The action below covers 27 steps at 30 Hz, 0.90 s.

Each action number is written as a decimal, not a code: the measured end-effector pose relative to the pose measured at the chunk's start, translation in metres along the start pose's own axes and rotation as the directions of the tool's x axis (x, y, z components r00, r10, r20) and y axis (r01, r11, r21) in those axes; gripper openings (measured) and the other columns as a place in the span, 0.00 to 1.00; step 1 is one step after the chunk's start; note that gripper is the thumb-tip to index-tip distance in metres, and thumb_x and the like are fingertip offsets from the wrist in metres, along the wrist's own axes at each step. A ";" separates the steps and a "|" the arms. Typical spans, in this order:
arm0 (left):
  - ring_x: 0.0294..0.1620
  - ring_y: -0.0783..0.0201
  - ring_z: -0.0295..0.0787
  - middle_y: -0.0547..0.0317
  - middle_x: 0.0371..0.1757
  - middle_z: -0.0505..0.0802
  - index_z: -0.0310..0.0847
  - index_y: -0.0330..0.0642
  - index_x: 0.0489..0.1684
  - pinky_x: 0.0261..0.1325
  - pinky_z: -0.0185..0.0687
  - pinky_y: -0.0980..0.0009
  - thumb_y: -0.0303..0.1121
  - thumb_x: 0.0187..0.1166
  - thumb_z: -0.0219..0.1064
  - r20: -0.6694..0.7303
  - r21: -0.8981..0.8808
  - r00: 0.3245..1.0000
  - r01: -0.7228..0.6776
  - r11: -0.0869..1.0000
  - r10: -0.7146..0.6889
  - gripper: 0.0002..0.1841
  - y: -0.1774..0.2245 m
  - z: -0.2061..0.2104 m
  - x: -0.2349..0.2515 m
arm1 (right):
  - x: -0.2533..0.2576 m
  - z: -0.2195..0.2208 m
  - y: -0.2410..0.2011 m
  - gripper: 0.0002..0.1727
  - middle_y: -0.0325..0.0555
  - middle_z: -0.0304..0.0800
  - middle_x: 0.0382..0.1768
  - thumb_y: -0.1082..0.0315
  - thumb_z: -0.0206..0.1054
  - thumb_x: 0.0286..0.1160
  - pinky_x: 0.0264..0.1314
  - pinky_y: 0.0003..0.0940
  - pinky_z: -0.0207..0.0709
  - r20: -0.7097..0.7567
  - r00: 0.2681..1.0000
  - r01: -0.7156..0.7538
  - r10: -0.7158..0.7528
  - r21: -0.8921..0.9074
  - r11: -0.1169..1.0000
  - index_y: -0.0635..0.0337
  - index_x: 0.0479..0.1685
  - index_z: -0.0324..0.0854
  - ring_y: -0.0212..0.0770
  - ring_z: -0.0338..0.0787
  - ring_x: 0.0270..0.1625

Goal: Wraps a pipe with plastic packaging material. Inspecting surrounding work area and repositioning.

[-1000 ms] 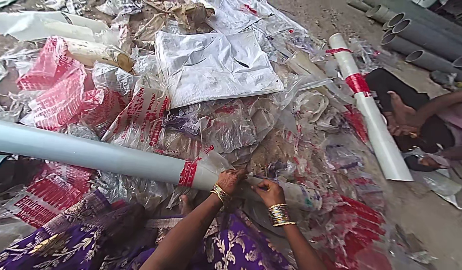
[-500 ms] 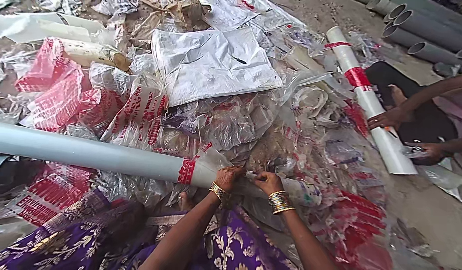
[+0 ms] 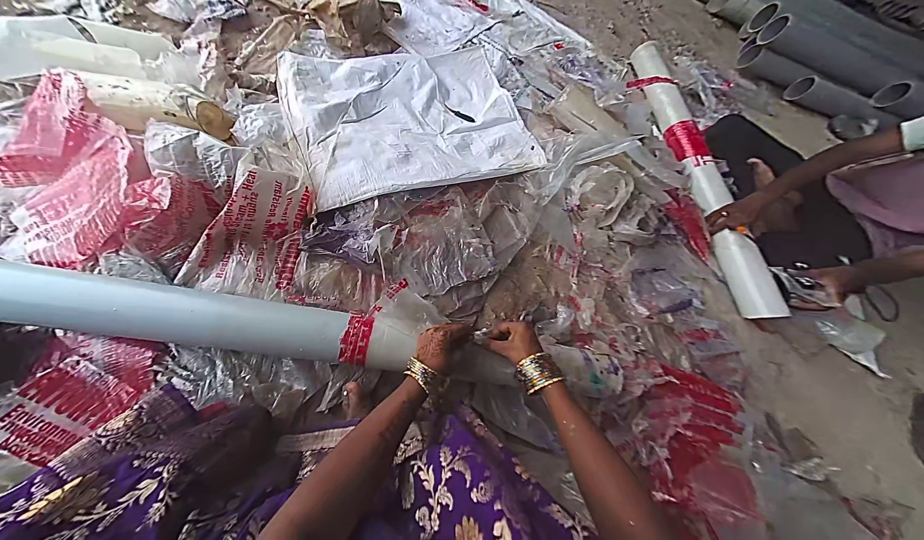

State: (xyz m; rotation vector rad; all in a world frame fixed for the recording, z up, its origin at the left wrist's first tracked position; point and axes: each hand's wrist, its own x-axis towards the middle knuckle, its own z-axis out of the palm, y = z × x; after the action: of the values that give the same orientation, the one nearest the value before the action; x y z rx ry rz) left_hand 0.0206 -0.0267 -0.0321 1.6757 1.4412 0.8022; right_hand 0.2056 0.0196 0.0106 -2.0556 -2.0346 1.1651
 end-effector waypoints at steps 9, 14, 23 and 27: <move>0.74 0.42 0.83 0.39 0.72 0.87 0.77 0.36 0.75 0.80 0.71 0.42 0.38 0.87 0.64 0.537 0.140 0.840 -0.001 0.990 -0.075 0.22 0.010 -0.035 0.050 | 0.015 -0.011 0.001 0.19 0.60 0.93 0.48 0.60 0.80 0.69 0.66 0.53 0.76 0.132 0.991 0.025 -0.024 -0.001 1.000 0.69 0.46 0.90 0.52 0.89 0.54; 0.80 0.34 0.74 0.34 0.78 0.80 0.72 0.41 0.82 0.82 0.64 0.38 0.36 0.66 0.85 0.675 0.270 0.727 -0.085 0.959 -0.126 0.40 0.016 -0.033 0.070 | 0.017 -0.017 0.012 0.18 0.59 0.93 0.48 0.62 0.81 0.68 0.66 0.51 0.76 0.140 0.989 0.032 -0.035 0.028 0.999 0.69 0.47 0.90 0.50 0.90 0.54; 0.77 0.35 0.79 0.34 0.69 0.88 0.84 0.34 0.68 0.79 0.65 0.32 0.37 0.82 0.69 0.696 0.306 0.710 -0.161 0.938 -0.105 0.20 0.014 -0.039 0.088 | -0.008 -0.022 0.035 0.16 0.57 0.94 0.45 0.66 0.82 0.66 0.61 0.43 0.79 0.072 0.996 0.051 -0.059 0.103 0.993 0.71 0.44 0.90 0.44 0.90 0.49; 0.73 0.33 0.81 0.30 0.65 0.89 0.85 0.28 0.62 0.78 0.65 0.32 0.36 0.85 0.64 0.650 0.213 0.759 -0.127 0.969 -0.043 0.19 0.005 -0.036 0.071 | -0.017 -0.015 0.033 0.16 0.57 0.95 0.45 0.65 0.81 0.66 0.63 0.45 0.78 0.060 0.993 0.093 -0.099 0.100 0.991 0.71 0.43 0.91 0.46 0.91 0.50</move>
State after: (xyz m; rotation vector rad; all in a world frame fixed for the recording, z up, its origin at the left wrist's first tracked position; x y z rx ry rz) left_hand 0.0035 0.0485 -0.0111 1.9165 1.0226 0.0098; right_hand 0.2440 0.0072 0.0132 -1.8782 -2.0349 1.3023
